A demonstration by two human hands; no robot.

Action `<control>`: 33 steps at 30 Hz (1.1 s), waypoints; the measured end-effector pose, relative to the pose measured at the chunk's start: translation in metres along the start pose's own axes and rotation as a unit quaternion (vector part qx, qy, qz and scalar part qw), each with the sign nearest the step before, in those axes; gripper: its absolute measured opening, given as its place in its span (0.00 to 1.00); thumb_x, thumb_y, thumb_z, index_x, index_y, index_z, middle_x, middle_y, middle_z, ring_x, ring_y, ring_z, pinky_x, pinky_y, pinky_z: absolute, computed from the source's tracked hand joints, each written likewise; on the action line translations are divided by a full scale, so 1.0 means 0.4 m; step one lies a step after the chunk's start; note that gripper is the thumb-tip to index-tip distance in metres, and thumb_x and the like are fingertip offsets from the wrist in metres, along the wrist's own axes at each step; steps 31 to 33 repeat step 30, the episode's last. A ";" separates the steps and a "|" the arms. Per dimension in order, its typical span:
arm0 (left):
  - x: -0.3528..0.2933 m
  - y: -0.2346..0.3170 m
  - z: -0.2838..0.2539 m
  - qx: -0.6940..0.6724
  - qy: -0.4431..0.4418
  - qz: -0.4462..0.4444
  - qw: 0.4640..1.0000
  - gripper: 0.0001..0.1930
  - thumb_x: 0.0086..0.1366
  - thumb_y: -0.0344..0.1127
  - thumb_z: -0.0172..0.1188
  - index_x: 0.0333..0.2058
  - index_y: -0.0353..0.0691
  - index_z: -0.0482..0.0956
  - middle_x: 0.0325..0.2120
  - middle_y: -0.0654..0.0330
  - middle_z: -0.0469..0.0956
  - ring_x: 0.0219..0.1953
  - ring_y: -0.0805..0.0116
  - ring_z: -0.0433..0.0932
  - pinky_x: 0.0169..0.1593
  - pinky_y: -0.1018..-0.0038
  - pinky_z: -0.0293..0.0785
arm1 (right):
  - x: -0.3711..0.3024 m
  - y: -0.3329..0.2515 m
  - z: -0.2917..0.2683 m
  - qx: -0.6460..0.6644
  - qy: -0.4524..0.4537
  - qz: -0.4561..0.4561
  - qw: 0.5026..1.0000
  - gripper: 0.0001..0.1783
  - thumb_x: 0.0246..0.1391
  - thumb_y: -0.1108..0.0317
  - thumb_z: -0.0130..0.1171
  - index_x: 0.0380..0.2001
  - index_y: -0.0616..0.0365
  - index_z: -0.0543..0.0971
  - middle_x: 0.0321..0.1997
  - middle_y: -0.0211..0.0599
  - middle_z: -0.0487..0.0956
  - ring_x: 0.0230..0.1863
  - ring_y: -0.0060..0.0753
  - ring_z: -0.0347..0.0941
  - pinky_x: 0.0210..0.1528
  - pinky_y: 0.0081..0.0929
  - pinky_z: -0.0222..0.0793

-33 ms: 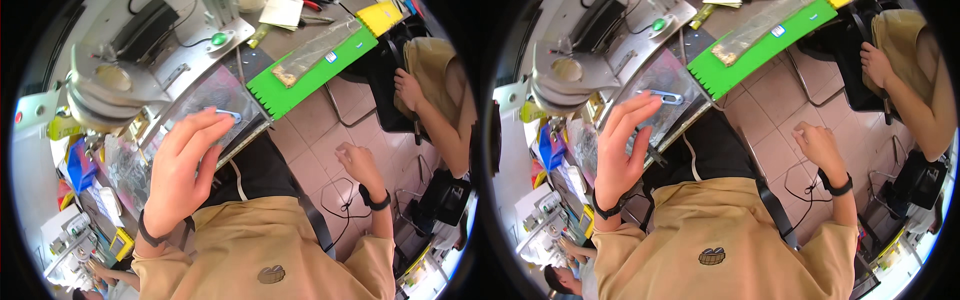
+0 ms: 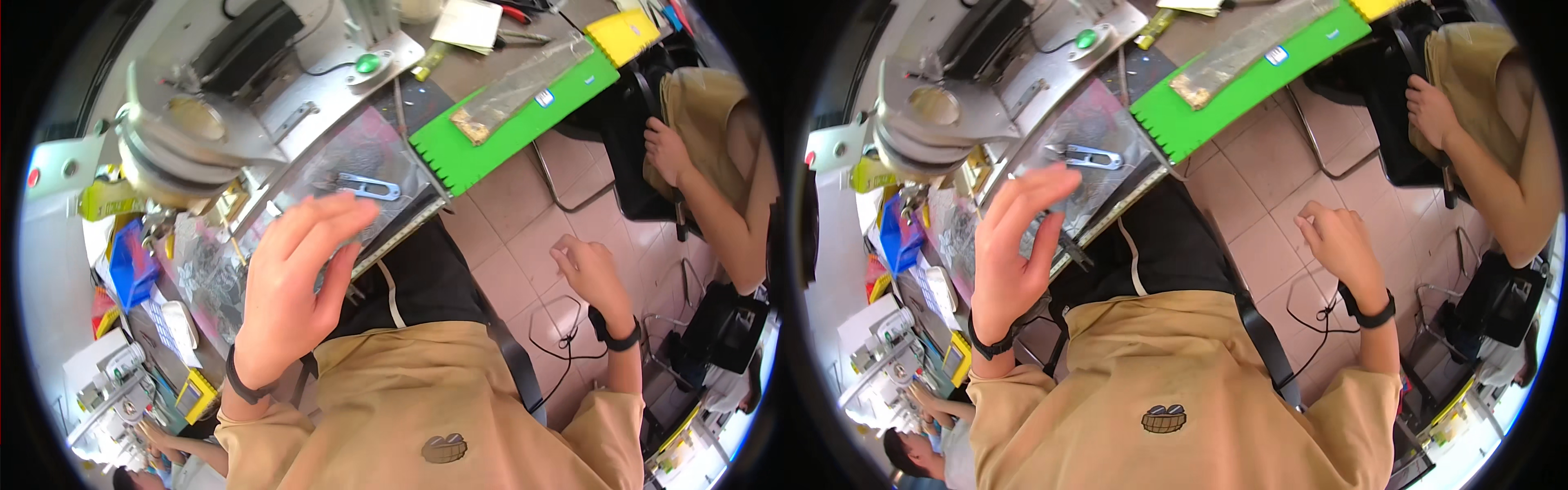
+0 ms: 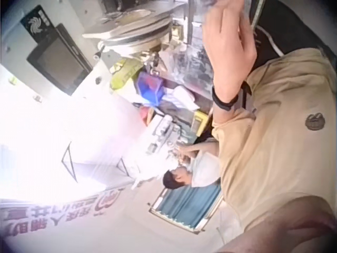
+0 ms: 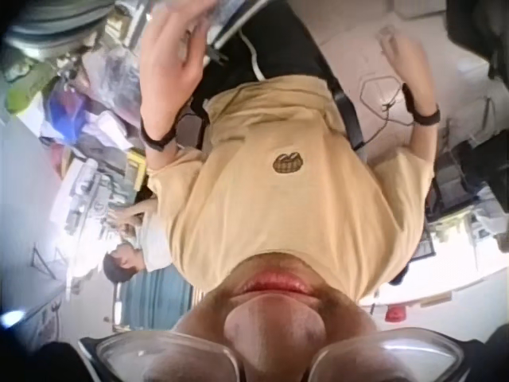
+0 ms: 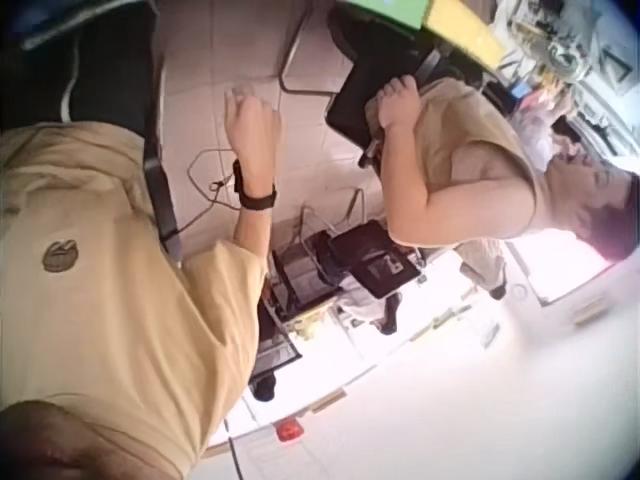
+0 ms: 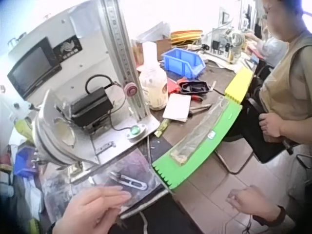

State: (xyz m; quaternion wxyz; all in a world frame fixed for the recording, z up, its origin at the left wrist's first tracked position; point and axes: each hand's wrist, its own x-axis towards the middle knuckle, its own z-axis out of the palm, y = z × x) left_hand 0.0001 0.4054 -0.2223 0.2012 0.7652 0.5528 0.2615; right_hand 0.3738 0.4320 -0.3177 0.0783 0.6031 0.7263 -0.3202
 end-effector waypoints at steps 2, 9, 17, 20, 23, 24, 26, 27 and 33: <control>-0.068 -0.024 -0.029 0.021 0.004 -0.008 1.000 0.16 0.55 0.18 0.63 0.43 0.39 0.82 0.41 0.58 0.82 0.46 0.55 0.80 0.52 0.63 0.74 | -0.015 -0.109 -0.052 0.014 -0.080 0.029 0.996 0.10 0.61 0.62 0.59 0.35 0.58 0.81 0.33 0.41 0.83 0.37 0.44 0.80 0.46 0.38 0.69; -0.244 -0.105 -0.093 0.019 0.113 -0.093 0.989 0.08 0.57 0.21 0.63 0.35 0.40 0.81 0.32 0.60 0.81 0.36 0.58 0.79 0.40 0.68 0.70 | 0.002 -0.510 0.005 0.013 0.122 -0.467 0.876 0.06 0.51 0.67 0.67 0.29 0.52 0.78 0.21 0.27 0.72 0.26 0.32 0.70 0.33 0.32 0.59; -0.418 -0.185 -0.155 0.025 0.165 -0.225 0.960 0.05 0.60 0.24 0.61 0.36 0.37 0.81 0.30 0.56 0.80 0.35 0.57 0.79 0.40 0.69 0.69 | 0.100 -0.760 0.142 -0.040 0.122 -0.553 0.824 0.12 0.52 0.65 0.66 0.41 0.51 0.80 0.22 0.25 0.73 0.29 0.28 0.70 0.33 0.30 0.58; -0.445 -0.218 -0.141 0.002 0.165 -0.248 0.955 0.05 0.60 0.26 0.62 0.36 0.37 0.81 0.31 0.56 0.79 0.35 0.56 0.78 0.40 0.68 0.69 | 0.114 -0.771 0.174 -0.073 0.115 -0.522 0.842 0.15 0.53 0.65 0.66 0.45 0.52 0.81 0.22 0.25 0.72 0.28 0.28 0.69 0.33 0.30 0.57; -0.447 -0.237 -0.122 -0.003 0.131 -0.257 0.958 0.05 0.59 0.27 0.64 0.35 0.38 0.81 0.31 0.58 0.79 0.36 0.57 0.77 0.41 0.67 0.68 | 0.124 -0.771 0.195 -0.110 0.117 -0.509 0.846 0.22 0.53 0.66 0.66 0.53 0.52 0.80 0.21 0.25 0.72 0.27 0.28 0.68 0.32 0.31 0.56; -0.441 -0.241 -0.117 -0.009 0.128 -0.258 0.958 0.05 0.59 0.27 0.64 0.35 0.38 0.81 0.31 0.58 0.79 0.36 0.57 0.77 0.41 0.67 0.68 | 0.125 -0.768 0.199 -0.122 0.125 -0.498 0.849 0.25 0.52 0.66 0.66 0.56 0.52 0.79 0.21 0.25 0.71 0.26 0.29 0.67 0.31 0.31 0.56; -0.425 -0.246 -0.111 0.033 0.102 -0.213 0.971 0.06 0.59 0.28 0.65 0.35 0.39 0.81 0.31 0.59 0.79 0.36 0.59 0.76 0.40 0.67 0.67 | 0.126 -0.766 0.206 -0.139 0.129 -0.496 0.847 0.27 0.52 0.66 0.66 0.57 0.51 0.78 0.21 0.25 0.70 0.25 0.28 0.66 0.31 0.31 0.55; -0.416 -0.251 -0.103 0.036 0.108 -0.195 0.974 0.05 0.61 0.32 0.65 0.35 0.42 0.80 0.30 0.63 0.78 0.37 0.62 0.76 0.39 0.67 0.66 | 0.128 -0.765 0.209 -0.154 0.137 -0.499 0.842 0.29 0.52 0.66 0.66 0.59 0.50 0.77 0.20 0.25 0.69 0.25 0.27 0.66 0.31 0.31 0.55; -0.395 -0.248 -0.096 0.045 0.076 -0.176 0.981 0.05 0.60 0.32 0.65 0.36 0.43 0.80 0.32 0.63 0.78 0.37 0.62 0.75 0.40 0.67 0.67 | 0.127 -0.761 0.223 -0.174 0.145 -0.498 0.837 0.29 0.51 0.67 0.67 0.60 0.47 0.77 0.21 0.23 0.69 0.25 0.27 0.66 0.31 0.31 0.55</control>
